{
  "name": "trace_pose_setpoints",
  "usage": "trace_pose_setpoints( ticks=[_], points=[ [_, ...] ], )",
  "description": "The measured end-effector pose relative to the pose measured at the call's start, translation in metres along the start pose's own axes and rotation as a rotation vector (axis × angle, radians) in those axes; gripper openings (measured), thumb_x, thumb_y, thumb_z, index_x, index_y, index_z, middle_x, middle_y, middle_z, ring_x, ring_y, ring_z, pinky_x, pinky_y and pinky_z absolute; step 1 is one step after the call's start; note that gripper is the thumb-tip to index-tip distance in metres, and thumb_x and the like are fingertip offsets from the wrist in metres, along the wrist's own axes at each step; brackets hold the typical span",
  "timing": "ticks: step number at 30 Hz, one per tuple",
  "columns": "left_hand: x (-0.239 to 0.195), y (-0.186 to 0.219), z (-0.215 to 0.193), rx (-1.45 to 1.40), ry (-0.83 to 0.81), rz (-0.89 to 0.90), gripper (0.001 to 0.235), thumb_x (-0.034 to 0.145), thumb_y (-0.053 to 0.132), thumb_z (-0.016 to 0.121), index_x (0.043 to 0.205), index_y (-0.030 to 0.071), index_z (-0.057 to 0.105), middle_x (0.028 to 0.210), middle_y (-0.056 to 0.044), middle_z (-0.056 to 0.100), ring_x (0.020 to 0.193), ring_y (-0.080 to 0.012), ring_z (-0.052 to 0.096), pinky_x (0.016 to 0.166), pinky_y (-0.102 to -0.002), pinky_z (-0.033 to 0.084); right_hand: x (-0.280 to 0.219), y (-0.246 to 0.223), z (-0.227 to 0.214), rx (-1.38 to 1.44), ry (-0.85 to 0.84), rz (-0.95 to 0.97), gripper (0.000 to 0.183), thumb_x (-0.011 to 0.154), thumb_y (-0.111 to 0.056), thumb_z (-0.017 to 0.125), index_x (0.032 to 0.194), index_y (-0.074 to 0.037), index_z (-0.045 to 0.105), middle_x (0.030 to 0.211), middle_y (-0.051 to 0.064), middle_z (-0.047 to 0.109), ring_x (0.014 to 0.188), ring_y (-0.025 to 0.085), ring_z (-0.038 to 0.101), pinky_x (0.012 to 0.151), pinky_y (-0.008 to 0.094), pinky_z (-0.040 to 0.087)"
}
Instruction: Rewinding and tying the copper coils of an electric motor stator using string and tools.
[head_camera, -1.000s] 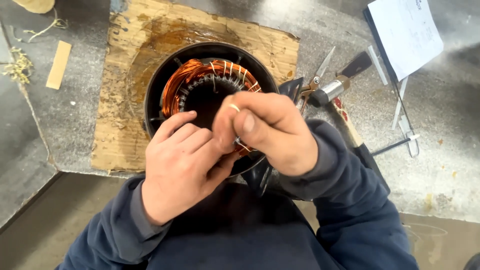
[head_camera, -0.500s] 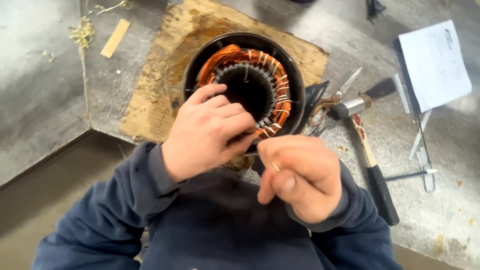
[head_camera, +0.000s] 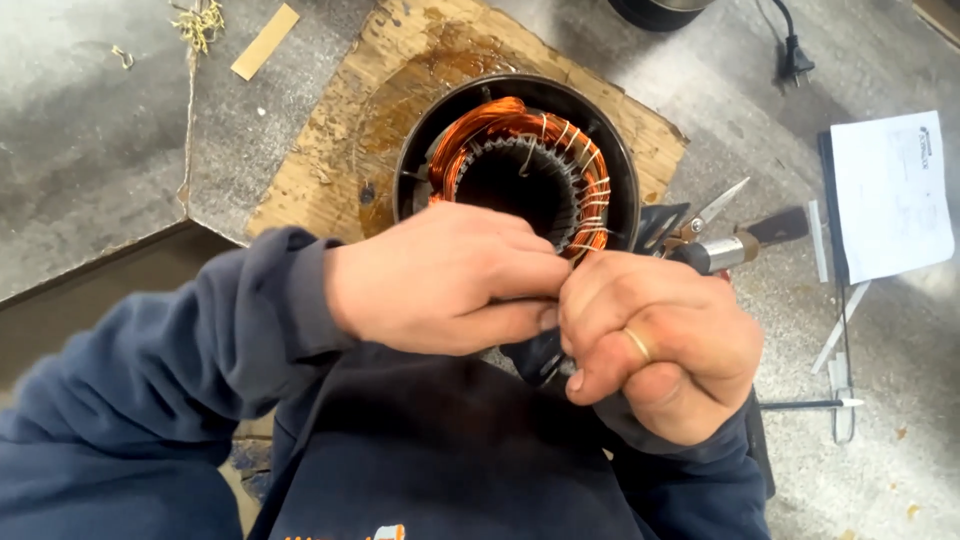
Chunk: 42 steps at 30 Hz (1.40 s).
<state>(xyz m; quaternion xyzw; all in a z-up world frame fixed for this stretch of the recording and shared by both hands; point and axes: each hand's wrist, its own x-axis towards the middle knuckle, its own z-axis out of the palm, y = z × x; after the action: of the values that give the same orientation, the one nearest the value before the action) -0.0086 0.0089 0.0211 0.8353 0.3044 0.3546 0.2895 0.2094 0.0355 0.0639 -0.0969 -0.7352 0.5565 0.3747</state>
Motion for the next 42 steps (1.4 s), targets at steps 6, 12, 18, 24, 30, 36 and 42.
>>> trace_pose_setpoints(
  ticks=[6,12,18,24,30,36,42],
  points=[
    [0.023,-0.017,-0.009,-0.474,-0.203,-0.154,0.022,0.101,0.025,0.059,0.111,0.008,0.070,0.090,-0.007,0.073,0.082,-0.0252,0.073,0.071,-0.035,0.056,-0.001,0.018,-0.016,-0.126,0.142,-0.091,0.051,0.106,-0.042,0.056,0.070,-0.007,0.063,0.089,0.011,0.067,0.086,0.026,0.067,0.079,0.040,0.057],
    [0.043,-0.023,-0.002,-0.467,-0.298,-0.162,0.021,0.094,0.023,0.059,0.088,0.006,0.069,0.071,-0.011,0.067,0.065,-0.0271,0.068,0.062,-0.038,0.052,0.014,0.044,-0.067,-0.381,0.080,-0.130,0.049,0.107,-0.039,0.052,0.076,-0.005,0.069,0.128,0.023,0.060,0.123,0.034,0.059,0.102,0.046,0.050],
    [0.058,-0.026,-0.016,-0.488,-0.353,-0.247,0.027,0.090,0.026,0.059,0.074,0.004,0.063,0.061,-0.012,0.060,0.054,-0.0290,0.062,0.056,-0.041,0.049,0.023,0.069,-0.094,-0.905,0.070,0.146,0.032,0.097,-0.031,0.064,0.114,-0.004,0.071,0.158,0.021,0.047,0.148,0.040,0.047,0.122,0.048,0.041],
    [0.053,-0.041,-0.027,-0.548,-0.453,-0.198,0.028,0.096,0.031,0.056,0.079,0.010,0.064,0.063,-0.007,0.064,0.058,-0.0261,0.065,0.058,-0.039,0.049,0.033,0.064,-0.068,-0.898,-0.380,0.188,0.083,0.074,-0.037,0.071,0.149,-0.005,0.052,0.165,0.028,0.028,0.156,0.049,0.025,0.127,0.057,0.023],
    [0.053,-0.051,-0.015,-0.588,-0.370,-0.117,0.032,0.097,0.029,0.060,0.073,0.009,0.062,0.062,-0.008,0.060,0.056,-0.0278,0.060,0.056,-0.040,0.046,0.045,0.067,-0.053,-0.912,-0.427,0.263,0.095,0.080,-0.043,0.062,0.159,0.001,0.034,0.167,0.031,0.023,0.158,0.049,0.023,0.126,0.059,0.023],
    [0.051,-0.055,-0.002,-0.724,-0.307,-0.089,0.030,0.098,0.022,0.062,0.073,0.006,0.058,0.064,-0.009,0.058,0.059,-0.0294,0.058,0.058,-0.041,0.044,0.047,0.071,-0.053,-0.979,-0.459,0.297,0.093,0.080,-0.043,0.062,0.159,-0.001,0.035,0.166,0.027,0.026,0.154,0.049,0.026,0.120,0.059,0.029],
    [0.047,-0.055,0.002,-0.504,-0.192,0.005,0.026,0.090,0.016,0.067,0.068,0.006,0.057,0.066,-0.010,0.059,0.063,-0.0334,0.059,0.060,-0.044,0.045,0.039,0.079,-0.049,-1.117,-0.435,0.238,0.075,0.088,-0.038,0.061,0.156,-0.012,0.047,0.163,0.018,0.040,0.151,0.046,0.036,0.115,0.059,0.038]
  ],
)
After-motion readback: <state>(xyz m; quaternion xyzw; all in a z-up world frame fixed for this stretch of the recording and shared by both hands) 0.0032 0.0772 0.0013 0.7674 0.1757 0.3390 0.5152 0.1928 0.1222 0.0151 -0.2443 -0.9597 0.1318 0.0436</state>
